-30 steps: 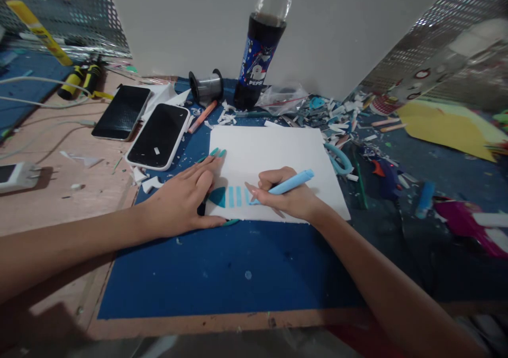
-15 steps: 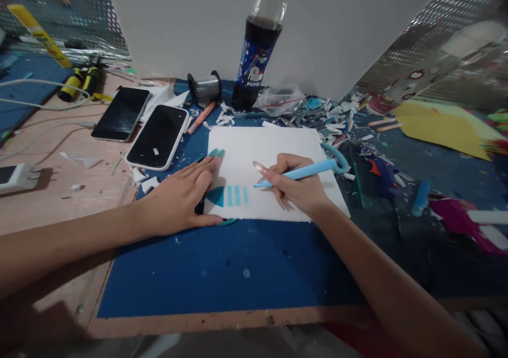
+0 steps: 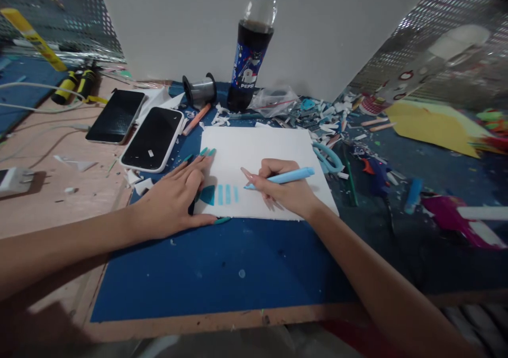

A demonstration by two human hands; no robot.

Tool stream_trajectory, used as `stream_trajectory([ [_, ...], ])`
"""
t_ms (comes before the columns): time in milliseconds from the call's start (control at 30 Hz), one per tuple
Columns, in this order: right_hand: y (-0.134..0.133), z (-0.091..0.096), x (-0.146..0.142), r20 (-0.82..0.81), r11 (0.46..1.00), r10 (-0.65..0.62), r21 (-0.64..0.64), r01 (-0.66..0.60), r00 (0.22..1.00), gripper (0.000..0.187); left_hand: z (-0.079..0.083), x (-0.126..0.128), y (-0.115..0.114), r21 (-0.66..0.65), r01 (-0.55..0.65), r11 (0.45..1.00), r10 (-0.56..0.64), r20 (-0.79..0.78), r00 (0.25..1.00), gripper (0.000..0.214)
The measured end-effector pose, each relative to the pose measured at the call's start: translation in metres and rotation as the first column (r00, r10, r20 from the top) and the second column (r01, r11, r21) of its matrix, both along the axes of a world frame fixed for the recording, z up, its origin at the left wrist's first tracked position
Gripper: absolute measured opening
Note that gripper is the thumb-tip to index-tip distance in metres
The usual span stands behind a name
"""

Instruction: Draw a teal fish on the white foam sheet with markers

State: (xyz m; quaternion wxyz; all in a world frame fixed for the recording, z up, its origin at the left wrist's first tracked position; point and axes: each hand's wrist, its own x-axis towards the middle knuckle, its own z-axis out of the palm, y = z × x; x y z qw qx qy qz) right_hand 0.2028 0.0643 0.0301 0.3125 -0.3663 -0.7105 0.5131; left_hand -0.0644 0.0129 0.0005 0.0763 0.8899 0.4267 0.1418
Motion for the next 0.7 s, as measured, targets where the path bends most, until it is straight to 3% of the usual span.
stream_trajectory([
  [700,0.005,-0.0063,0.0004,0.011,0.998,0.067,0.012,-0.067,0.998,0.046,-0.0004,0.0017,-0.0005,0.014,-0.008,1.0,0.008,-0.017,1.0,0.059],
])
